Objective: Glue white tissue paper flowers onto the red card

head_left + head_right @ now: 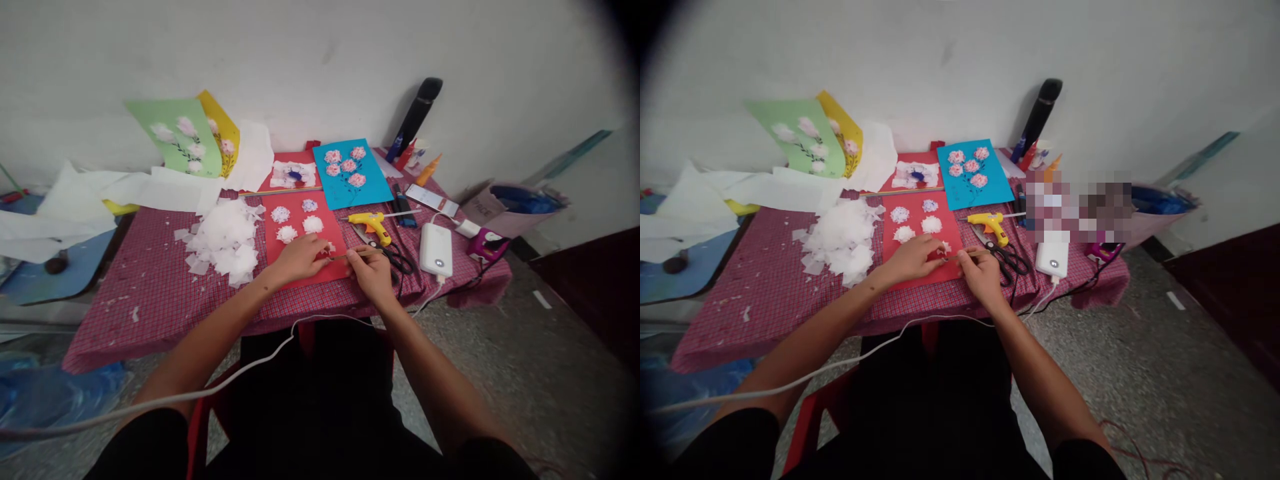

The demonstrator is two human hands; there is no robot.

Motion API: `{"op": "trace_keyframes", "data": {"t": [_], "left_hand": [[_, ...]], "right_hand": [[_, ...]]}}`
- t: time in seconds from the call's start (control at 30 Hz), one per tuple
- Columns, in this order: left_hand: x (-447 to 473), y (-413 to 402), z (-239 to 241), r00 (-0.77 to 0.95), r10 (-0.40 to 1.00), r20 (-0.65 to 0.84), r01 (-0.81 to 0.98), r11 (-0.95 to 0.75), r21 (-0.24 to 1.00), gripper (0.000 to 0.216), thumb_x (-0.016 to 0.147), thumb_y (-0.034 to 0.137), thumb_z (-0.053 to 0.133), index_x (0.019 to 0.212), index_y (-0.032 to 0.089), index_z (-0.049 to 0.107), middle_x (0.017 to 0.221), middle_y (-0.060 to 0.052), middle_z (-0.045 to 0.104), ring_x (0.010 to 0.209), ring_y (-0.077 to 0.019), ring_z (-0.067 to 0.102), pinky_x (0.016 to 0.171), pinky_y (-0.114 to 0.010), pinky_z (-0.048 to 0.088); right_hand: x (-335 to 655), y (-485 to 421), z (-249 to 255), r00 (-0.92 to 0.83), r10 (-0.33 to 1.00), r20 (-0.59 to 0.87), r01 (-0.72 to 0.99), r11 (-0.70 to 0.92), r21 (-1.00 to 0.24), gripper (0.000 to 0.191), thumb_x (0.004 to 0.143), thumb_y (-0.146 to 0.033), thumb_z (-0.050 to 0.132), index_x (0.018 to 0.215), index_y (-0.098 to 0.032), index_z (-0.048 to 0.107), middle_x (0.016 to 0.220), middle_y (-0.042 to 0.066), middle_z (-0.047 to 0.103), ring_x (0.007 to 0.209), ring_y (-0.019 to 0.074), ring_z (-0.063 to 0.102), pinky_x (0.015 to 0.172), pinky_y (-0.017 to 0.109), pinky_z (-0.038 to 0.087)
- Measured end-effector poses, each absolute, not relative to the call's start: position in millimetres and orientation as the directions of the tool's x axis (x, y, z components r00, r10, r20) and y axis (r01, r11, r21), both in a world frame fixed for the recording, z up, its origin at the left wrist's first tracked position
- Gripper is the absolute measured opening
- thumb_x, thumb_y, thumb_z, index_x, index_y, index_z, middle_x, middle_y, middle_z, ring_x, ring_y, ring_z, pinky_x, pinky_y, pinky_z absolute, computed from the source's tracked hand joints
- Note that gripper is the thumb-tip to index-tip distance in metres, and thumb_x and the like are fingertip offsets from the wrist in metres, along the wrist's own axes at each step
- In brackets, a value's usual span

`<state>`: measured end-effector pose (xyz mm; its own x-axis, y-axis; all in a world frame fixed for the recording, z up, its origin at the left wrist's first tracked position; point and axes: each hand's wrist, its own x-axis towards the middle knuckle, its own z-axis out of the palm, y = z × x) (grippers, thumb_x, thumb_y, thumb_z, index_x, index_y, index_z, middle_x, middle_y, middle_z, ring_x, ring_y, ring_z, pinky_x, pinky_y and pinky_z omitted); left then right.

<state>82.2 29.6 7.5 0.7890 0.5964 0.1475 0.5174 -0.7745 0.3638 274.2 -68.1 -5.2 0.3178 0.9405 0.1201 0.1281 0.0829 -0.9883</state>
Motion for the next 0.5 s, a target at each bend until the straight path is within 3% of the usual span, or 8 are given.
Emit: {"op": "trace_keyframes", "data": {"t": [0.5], "left_hand": [[86.5, 33.4, 9.0, 0.808, 0.572, 0.142, 0.502, -0.794, 0.342, 0.025, 0.099, 0.036, 0.056, 0.115, 0.022, 0.068, 0.107, -0.010, 0.069, 0.103, -0.0262, 0.063, 0.087, -0.039, 0.049]], "right_hand": [[273.1, -67.2, -2.8, 0.349, 0.924, 0.155, 0.151, 0.108, -0.983, 0.033, 0.087, -0.054, 0.069, 0.083, -0.022, 0.065, 0.069, 0.000, 0.067, 0.050, 0.0149, 0.060, 0.049, 0.027, 0.049]]}}
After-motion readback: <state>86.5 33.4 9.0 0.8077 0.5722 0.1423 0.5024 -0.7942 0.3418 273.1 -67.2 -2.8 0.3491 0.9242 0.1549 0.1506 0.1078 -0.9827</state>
